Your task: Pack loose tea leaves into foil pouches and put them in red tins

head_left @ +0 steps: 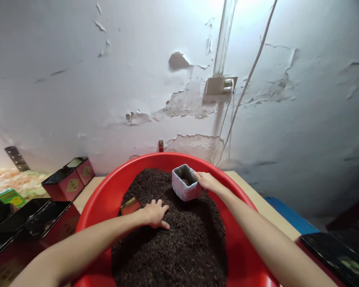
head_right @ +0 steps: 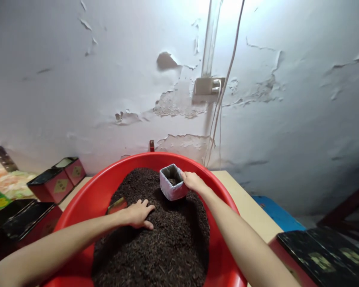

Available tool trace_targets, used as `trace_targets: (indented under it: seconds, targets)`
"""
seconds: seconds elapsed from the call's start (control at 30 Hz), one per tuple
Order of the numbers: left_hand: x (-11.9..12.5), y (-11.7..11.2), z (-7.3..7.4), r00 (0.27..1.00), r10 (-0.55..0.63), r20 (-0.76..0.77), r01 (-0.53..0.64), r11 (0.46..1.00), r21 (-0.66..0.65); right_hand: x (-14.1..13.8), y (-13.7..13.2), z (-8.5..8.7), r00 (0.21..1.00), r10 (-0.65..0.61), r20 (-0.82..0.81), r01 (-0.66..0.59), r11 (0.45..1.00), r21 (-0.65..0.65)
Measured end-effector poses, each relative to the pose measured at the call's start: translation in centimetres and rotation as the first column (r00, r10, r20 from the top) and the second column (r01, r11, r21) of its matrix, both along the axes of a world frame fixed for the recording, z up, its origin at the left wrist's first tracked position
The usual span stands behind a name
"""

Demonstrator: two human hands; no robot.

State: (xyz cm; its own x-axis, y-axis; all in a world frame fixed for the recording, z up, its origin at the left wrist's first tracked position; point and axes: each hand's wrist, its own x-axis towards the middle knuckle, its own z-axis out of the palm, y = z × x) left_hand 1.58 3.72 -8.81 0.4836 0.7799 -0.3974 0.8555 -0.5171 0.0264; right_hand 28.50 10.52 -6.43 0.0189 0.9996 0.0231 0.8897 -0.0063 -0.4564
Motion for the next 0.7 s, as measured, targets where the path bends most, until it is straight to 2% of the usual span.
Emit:
trace_targets:
  seconds: [0.13,0.3,0.43,0.7]
  targets:
    - [-0.3,0.8,-0.4,0.997,-0.077,0.026,0.077,0.997,-0.029,0.0,-0.1,-0.1,1.000,0.005,-0.005,-0.005,1.000,0.007]
    - [-0.1,0.4,0.3,0.989,-0.145,0.019,0.146,0.987,-0.071,0.0,0.2,-0.4,1.000,-0.015,0.007,0.015,0.999,-0.031]
    - [0.1,-0.4,0.8,0.981,-0.194,0.003,0.193,0.980,-0.055,-0.1,0.2,-0.3,1.000,-0.020,0.012,0.021,0.999,-0.041]
    - [0.6,-0.6,0.7,0.972,-0.226,-0.068,0.226,0.974,-0.011,-0.1,0.3,-0.3,0.999,-0.034,0.013,0.034,0.999,-0.038]
